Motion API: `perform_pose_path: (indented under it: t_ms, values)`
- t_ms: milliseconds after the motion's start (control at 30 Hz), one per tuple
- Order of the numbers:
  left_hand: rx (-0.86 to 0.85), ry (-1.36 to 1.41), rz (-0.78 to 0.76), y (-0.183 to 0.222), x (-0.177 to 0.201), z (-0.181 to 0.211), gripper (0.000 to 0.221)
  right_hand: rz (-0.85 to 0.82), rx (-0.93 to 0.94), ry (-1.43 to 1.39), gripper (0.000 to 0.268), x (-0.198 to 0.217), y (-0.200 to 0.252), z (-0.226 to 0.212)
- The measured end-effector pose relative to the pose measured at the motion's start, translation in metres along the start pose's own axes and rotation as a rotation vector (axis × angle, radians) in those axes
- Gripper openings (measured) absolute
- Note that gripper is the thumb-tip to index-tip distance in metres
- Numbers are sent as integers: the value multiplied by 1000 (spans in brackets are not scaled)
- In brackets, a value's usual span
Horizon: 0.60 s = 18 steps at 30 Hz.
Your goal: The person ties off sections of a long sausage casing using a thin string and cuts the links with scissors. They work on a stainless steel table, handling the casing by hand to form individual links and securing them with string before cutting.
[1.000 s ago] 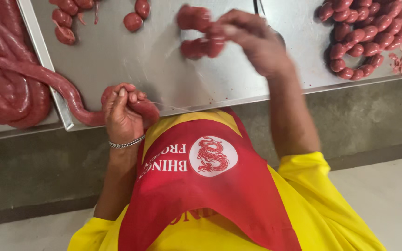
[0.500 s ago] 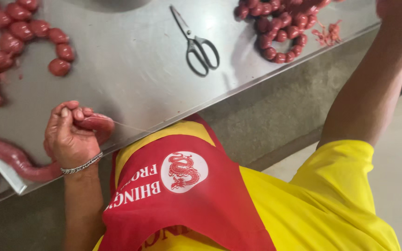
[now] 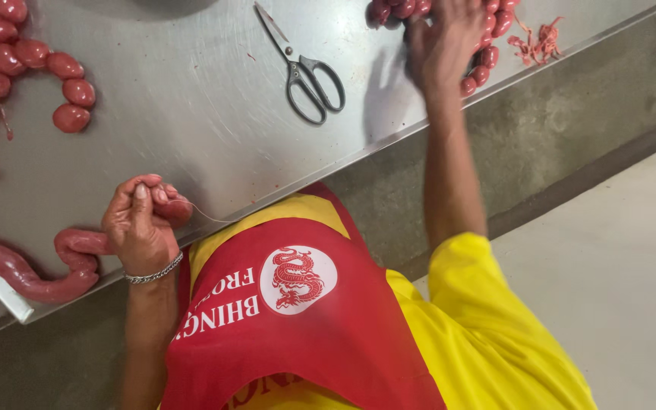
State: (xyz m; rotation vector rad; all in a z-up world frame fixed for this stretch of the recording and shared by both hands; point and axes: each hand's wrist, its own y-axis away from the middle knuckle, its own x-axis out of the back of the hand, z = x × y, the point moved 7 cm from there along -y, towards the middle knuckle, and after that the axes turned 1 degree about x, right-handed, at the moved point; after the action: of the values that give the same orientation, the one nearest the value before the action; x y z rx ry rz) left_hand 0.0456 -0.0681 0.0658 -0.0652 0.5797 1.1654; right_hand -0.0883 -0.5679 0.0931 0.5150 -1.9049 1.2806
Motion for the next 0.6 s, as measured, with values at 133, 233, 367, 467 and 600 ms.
perform_pose_path:
  t_ms: [133,233,367,467,600]
  values:
    - [19,-64,-84,9,-16,3,15,-731,-606,-988,53,-78,97,-146]
    - [-46,-217,-146,10,-26,2,15,-1040,-81,-1338,88,-35,103,-279]
    - [-89,-203,-147,5,-24,1,16,-1484,17,-1125,80,-39,125,-316]
    - [-80,-124,-106,-4,-13,-10,16,-1305,-298,-1470,19,-36,125,-257]
    - [159,138,-96,-17,17,-48,16,-153,-701,-2118,15,48,112,-126]
